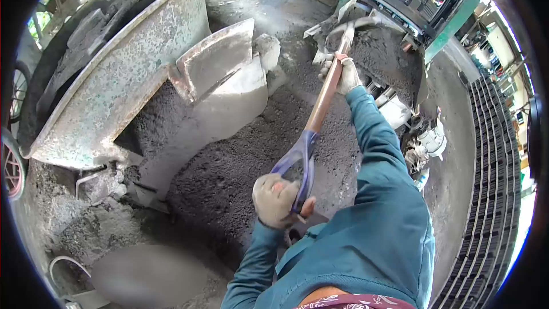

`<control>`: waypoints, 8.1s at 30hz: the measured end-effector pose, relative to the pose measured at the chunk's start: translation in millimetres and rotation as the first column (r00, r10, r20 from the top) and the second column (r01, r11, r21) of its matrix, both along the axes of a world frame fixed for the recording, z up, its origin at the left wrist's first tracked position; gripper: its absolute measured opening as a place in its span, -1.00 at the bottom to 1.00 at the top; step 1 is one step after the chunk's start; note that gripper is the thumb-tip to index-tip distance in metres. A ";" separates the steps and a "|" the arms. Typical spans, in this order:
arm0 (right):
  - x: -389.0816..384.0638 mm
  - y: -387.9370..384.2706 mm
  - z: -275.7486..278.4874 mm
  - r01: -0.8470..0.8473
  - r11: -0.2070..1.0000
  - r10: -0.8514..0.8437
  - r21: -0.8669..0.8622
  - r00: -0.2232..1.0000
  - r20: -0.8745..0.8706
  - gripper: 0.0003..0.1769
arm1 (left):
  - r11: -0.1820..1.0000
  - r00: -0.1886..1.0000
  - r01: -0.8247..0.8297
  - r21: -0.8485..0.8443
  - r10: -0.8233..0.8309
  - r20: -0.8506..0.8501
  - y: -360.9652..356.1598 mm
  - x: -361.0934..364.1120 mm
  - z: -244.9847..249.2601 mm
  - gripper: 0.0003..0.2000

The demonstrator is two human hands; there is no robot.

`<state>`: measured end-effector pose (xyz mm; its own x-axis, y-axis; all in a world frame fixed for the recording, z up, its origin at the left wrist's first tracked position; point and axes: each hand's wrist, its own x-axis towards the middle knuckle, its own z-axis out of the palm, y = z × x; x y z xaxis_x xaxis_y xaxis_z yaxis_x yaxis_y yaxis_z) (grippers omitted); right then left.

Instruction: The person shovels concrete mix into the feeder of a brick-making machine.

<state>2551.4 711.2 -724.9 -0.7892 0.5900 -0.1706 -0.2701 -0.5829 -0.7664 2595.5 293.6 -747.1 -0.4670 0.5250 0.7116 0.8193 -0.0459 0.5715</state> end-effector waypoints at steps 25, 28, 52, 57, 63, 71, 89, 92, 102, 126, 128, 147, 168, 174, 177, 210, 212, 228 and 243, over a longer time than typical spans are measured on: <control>123.5 -668.5 -678.3 -0.298 0.262 0.955 -0.918 -0.055 0.291 -0.73 | -0.287 -0.463 -0.817 -0.500 -0.191 0.866 -363.3 333.6 -339.1 -0.71; 84.3 -642.2 -696.9 -0.314 0.497 0.868 -0.809 0.181 0.462 -0.85 | -0.317 -0.667 -0.698 -0.642 -0.037 0.744 -349.1 286.6 -376.5 -0.66; 47.8 -54.7 -89.4 0.152 0.933 -0.231 0.326 0.948 0.218 -0.61 | 0.961 0.618 -0.267 0.076 0.110 0.778 -36.4 53.2 -141.8 -0.74; 32.2 -55.2 -8.4 -0.047 0.996 0.038 0.073 0.991 0.127 -0.71 | 0.978 0.809 0.008 0.208 -0.129 0.574 -50.2 64.0 -59.2 -0.67; 9.6 -240.6 -204.1 -0.269 0.951 0.296 -0.152 0.933 0.203 -0.93 | 0.579 -0.373 -0.808 -0.109 -0.360 0.855 -194.5 157.8 -250.8 -0.61; 318.8 -598.9 -453.3 -0.319 0.679 0.725 -0.662 0.148 0.672 -0.89 | 0.166 -0.080 -0.983 0.076 -0.766 0.638 -410.6 652.9 -283.1 -0.58; 168.1 -522.6 -692.3 -0.244 0.716 0.693 -0.654 0.363 0.623 -0.81 | -0.037 -0.622 -0.754 -0.656 -0.280 0.731 -309.3 343.4 -406.1 -0.66; 193.2 -496.7 -624.5 -0.258 0.775 0.626 -0.577 0.436 0.646 -0.79 | 0.041 -0.611 -0.758 -0.651 -0.395 0.686 -304.9 397.6 -392.2 -0.61; 81.3 -275.6 -287.4 -0.109 0.922 0.311 -0.371 0.779 0.544 -0.86 | 0.423 -0.553 -0.807 -0.411 -0.299 0.778 -207.5 236.0 -266.2 -0.62; 379.1 -93.8 -26.3 0.342 0.936 -0.349 0.083 0.932 0.094 -0.29 | 0.703 0.525 0.711 0.017 -0.548 0.651 266.1 57.1 -37.3 -0.71; 380.5 -107.6 -17.3 0.422 0.906 -0.421 0.035 0.890 0.174 -0.25 | 0.566 0.533 0.794 -0.222 -0.472 0.702 326.9 68.6 -27.8 -0.66; 614.0 -360.5 -89.6 0.870 0.175 -0.902 0.461 -0.046 0.429 -0.41 | 0.459 -0.756 0.635 0.621 0.207 0.621 421.8 223.0 30.9 -0.84; 301.2 -48.7 9.0 0.973 0.084 -0.884 0.215 -0.026 0.466 -0.53 | 0.393 -0.554 0.784 0.480 0.097 0.827 751.4 41.7 -15.9 -0.87; 320.3 -44.9 59.2 0.920 0.054 -0.915 0.388 -0.110 0.388 -0.29 | 0.530 -0.600 0.674 0.515 -0.015 0.800 740.7 56.6 27.7 -0.76; 380.5 -122.1 7.5 0.944 -0.063 -0.874 0.323 -0.208 0.438 -0.48 | 0.443 -0.730 0.642 0.626 0.104 0.675 661.3 90.1 35.1 -0.72; 374.8 -137.0 10.3 0.960 0.005 -0.937 0.280 -0.093 0.336 -0.80 | 0.344 -0.739 0.671 0.657 0.244 0.628 711.8 128.1 -6.1 -0.72; 429.7 -219.6 -32.8 0.938 -0.038 -0.845 0.346 -0.215 0.490 -0.79 | 0.261 -0.650 0.759 0.597 0.253 0.716 618.9 143.1 29.4 -0.71; 447.3 -313.7 -28.0 0.940 0.050 -0.718 0.336 -0.201 0.667 -0.78 | 0.344 -0.612 0.775 0.530 0.202 0.764 550.5 163.1 -1.6 -0.86; 549.7 -178.5 349.5 -0.192 -0.560 -0.762 0.806 -0.264 -0.592 -0.78 | -0.542 -0.873 0.464 0.701 -0.144 0.466 576.3 147.4 44.0 -0.45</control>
